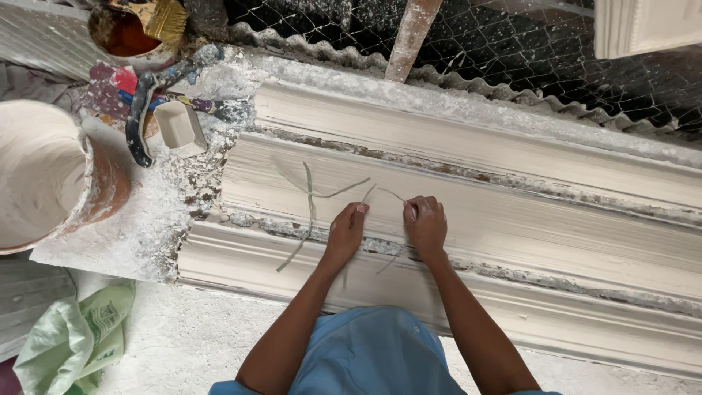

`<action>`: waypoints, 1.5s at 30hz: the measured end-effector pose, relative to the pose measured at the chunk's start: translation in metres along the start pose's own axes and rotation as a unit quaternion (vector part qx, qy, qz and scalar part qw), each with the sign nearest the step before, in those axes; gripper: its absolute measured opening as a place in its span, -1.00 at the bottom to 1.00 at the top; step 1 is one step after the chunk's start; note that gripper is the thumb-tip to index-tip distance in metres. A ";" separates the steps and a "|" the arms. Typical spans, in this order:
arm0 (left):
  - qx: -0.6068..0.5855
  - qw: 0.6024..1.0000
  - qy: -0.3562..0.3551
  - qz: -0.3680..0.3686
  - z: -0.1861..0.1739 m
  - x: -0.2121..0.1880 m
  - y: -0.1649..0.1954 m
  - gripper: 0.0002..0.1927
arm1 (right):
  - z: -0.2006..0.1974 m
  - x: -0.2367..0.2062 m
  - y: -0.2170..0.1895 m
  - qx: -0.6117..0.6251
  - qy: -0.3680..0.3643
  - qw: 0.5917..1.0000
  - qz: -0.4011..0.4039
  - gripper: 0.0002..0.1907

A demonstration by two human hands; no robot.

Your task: The person ties a green cord around a white decorative molding piece, then uses a brush to sweep dust and debris off the molding and the workbench. The person handles the molding and brush directly without additional tools.

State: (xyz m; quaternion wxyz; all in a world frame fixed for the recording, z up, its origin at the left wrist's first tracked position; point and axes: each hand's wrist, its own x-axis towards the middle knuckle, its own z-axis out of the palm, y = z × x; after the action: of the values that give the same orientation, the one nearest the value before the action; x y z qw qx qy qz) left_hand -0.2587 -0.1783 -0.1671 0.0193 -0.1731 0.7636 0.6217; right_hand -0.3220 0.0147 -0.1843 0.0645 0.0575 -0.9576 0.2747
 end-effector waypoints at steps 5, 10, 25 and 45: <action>-0.004 0.979 0.084 0.185 0.020 0.011 -0.024 -0.57 | 0.002 0.006 0.013 0.258 -0.051 0.964 0.036 -0.78; -0.063 0.997 -0.007 0.041 0.040 0.005 -0.027 -0.58 | -0.004 -0.001 0.023 0.552 -0.145 0.789 0.227 -0.82; -0.186 0.982 -0.020 0.038 0.033 -0.027 0.009 -0.75 | -0.032 -0.030 -0.038 0.543 -0.301 0.732 0.281 -0.51; -0.047 0.991 0.007 0.127 0.038 -0.055 0.038 -0.84 | -0.029 -0.025 -0.048 0.548 -0.305 0.742 0.235 -0.51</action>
State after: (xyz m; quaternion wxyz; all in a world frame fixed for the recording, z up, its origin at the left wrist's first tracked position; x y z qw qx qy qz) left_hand -0.2255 -0.1224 -0.1262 -0.0739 -0.0798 0.7493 0.6532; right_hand -0.2875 -0.0086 -0.1387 -0.3405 -0.0635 -0.5936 0.7264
